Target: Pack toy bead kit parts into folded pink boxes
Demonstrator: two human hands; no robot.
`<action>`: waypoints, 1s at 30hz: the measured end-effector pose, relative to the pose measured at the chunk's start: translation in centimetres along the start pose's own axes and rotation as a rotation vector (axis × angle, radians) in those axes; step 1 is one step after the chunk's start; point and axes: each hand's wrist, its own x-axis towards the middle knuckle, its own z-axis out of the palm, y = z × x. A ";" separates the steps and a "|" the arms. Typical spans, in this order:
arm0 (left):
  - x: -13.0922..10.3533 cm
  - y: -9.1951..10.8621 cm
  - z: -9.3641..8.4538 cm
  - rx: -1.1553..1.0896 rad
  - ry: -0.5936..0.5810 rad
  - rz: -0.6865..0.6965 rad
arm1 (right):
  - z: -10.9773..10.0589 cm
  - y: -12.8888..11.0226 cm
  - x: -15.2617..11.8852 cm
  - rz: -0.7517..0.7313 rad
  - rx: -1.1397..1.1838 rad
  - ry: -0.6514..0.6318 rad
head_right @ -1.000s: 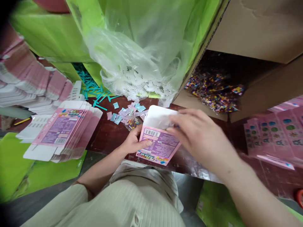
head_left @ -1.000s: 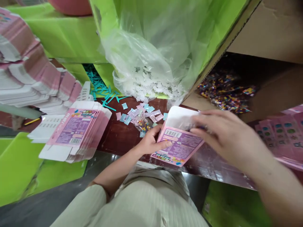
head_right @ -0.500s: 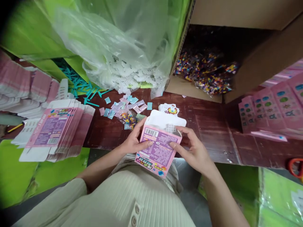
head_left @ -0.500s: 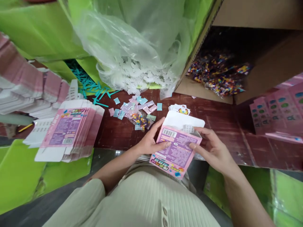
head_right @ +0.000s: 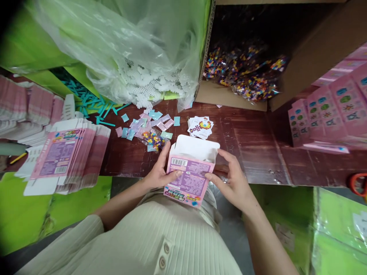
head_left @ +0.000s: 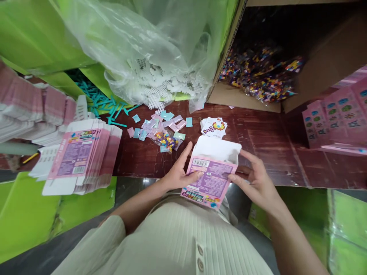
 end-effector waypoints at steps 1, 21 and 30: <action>0.1 0.1 0.1 -0.002 0.012 0.012 | 0.4 0.7 -0.4 0.021 0.084 0.002; 3.6 2.2 0.0 -0.080 -0.031 -0.178 | 1.9 1.4 -1.2 0.067 0.124 0.128; 4.8 2.6 0.0 -0.110 -0.152 -0.263 | 0.9 1.9 -0.8 0.243 0.248 0.122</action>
